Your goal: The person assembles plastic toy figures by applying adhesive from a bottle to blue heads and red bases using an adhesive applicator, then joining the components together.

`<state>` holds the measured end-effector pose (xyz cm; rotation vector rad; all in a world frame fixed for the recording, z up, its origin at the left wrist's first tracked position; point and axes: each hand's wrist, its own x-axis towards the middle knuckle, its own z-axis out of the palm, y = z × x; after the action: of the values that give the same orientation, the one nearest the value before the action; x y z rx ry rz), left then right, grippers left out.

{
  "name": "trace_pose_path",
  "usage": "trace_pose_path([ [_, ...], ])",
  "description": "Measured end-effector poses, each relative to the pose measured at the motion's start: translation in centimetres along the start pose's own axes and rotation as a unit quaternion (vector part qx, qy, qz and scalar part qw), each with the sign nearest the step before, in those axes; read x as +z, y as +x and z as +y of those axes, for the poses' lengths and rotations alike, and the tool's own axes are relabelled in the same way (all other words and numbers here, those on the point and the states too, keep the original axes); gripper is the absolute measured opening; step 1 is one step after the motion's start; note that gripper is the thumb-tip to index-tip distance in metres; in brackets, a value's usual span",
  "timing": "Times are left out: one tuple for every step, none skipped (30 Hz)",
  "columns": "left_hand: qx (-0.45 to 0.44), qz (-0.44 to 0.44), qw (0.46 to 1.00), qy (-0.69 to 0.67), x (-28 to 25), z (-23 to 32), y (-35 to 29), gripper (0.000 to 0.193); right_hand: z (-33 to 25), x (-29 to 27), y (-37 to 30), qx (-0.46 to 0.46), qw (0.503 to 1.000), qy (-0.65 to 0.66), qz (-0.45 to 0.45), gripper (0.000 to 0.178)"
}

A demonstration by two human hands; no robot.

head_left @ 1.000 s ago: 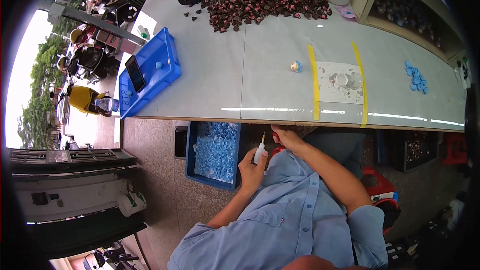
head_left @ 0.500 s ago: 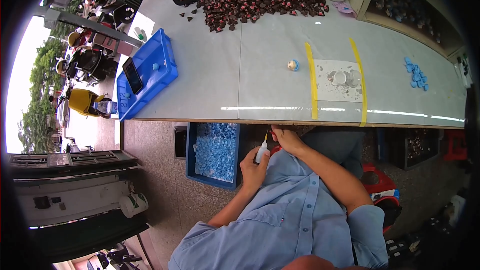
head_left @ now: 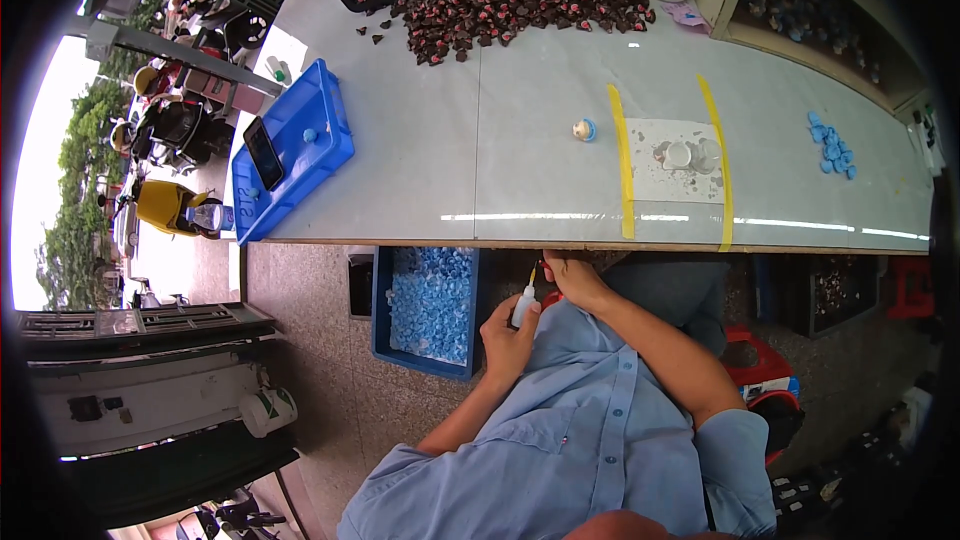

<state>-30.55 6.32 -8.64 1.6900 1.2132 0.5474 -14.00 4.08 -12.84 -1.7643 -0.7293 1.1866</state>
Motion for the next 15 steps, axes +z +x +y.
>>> trace_pose_path([
  [0.004,0.001,1.0,0.003,0.0,-0.1,0.0,0.028,-0.2,-0.1,-0.1,0.001,1.0,-0.006,-0.002,0.063],
  [0.008,0.002,1.0,0.007,0.0,-0.2,0.0,0.028,-0.4,-0.2,-0.2,0.002,1.0,-0.012,-0.004,0.064],
  [0.008,0.002,1.0,0.006,0.0,-0.2,0.0,0.028,-0.4,-0.2,-0.2,0.002,1.0,-0.012,-0.004,0.064],
  [0.004,0.002,1.0,0.005,0.0,-0.3,0.0,0.028,-0.5,-0.1,-0.2,0.002,1.0,-0.006,-0.007,0.064],
  [0.001,0.002,1.0,0.003,0.0,-0.2,0.1,0.028,-0.5,-0.1,-0.2,0.003,1.0,0.0,-0.009,0.064],
  [0.001,0.002,1.0,0.003,0.0,-0.2,0.1,0.028,-0.2,-0.1,-0.1,0.003,1.0,0.0,-0.008,0.064],
  [0.003,-0.002,1.0,0.003,0.0,-0.2,0.1,0.028,0.3,0.2,0.1,-0.003,1.0,-0.002,-0.002,0.065],
  [0.005,-0.005,1.0,0.004,0.0,-0.2,0.0,0.028,0.4,0.3,0.1,-0.008,1.0,-0.004,0.004,0.065],
  [0.005,-0.005,1.0,0.004,0.0,-0.2,0.0,0.028,0.4,0.3,0.1,-0.008,1.0,-0.004,0.004,0.065],
  [0.008,-0.002,1.0,0.007,0.0,-0.1,0.0,0.027,0.4,0.2,0.2,-0.003,1.0,-0.005,0.002,0.065],
  [0.012,0.001,1.0,0.01,0.0,0.0,0.0,0.027,0.3,0.2,0.1,0.003,1.0,-0.006,-0.001,0.065],
  [0.012,0.001,1.0,0.01,-0.1,0.0,0.0,0.027,0.4,0.2,0.2,0.003,1.0,-0.005,-0.001,0.065],
  [0.007,-0.002,1.0,0.01,-0.1,0.1,0.0,0.027,0.6,0.3,0.3,-0.007,1.0,-0.004,0.004,0.064],
  [0.003,-0.005,1.0,0.01,-0.1,0.2,0.0,0.027,0.6,0.3,0.3,-0.017,1.0,-0.002,0.009,0.064],
  [0.003,-0.005,1.0,0.01,-0.1,0.1,0.0,0.027,0.6,0.4,0.3,-0.016,1.0,-0.002,0.009,0.064],
])
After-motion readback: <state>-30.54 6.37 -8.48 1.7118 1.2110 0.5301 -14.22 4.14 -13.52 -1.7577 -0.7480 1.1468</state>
